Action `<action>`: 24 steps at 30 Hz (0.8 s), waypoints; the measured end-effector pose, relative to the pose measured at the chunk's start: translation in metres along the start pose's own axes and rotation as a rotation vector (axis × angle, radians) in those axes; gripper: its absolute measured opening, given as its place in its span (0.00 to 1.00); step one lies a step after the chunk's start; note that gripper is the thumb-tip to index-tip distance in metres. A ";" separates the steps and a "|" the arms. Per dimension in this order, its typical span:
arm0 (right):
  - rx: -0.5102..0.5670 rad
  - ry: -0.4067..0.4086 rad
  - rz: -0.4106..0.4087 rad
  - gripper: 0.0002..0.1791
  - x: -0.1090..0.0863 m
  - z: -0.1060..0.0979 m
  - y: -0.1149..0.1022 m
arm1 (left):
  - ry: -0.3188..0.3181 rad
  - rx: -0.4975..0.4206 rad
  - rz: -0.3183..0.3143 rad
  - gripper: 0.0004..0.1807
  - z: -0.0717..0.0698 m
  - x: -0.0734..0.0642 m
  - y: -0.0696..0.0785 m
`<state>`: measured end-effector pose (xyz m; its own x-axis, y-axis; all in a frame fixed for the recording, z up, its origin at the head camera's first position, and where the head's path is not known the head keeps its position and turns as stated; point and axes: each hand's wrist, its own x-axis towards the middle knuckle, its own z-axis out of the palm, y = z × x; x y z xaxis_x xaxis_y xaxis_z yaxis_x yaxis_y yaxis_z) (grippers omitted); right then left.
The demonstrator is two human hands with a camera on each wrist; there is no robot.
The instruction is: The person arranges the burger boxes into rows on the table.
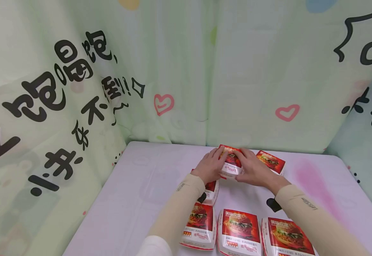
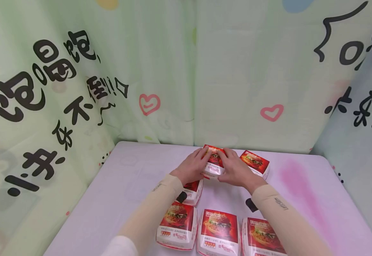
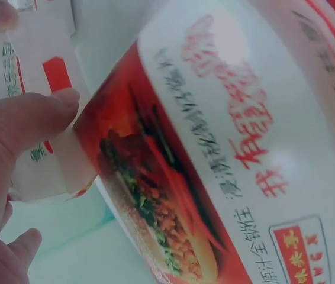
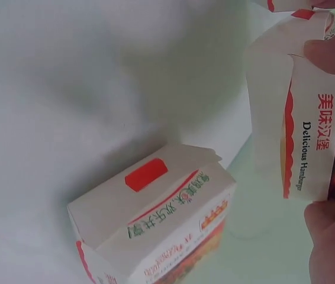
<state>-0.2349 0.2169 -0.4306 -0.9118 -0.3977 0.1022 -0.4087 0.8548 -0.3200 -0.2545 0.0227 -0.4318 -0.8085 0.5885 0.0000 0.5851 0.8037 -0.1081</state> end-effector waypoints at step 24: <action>-0.038 0.013 -0.116 0.51 -0.017 -0.022 0.000 | 0.047 -0.013 0.065 0.61 -0.018 -0.004 -0.001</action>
<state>-0.2205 0.2310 -0.4120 -0.8585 -0.4908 0.1488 -0.5127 0.8153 -0.2692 -0.2509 0.0209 -0.4135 -0.7652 0.6425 0.0400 0.6371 0.7647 -0.0965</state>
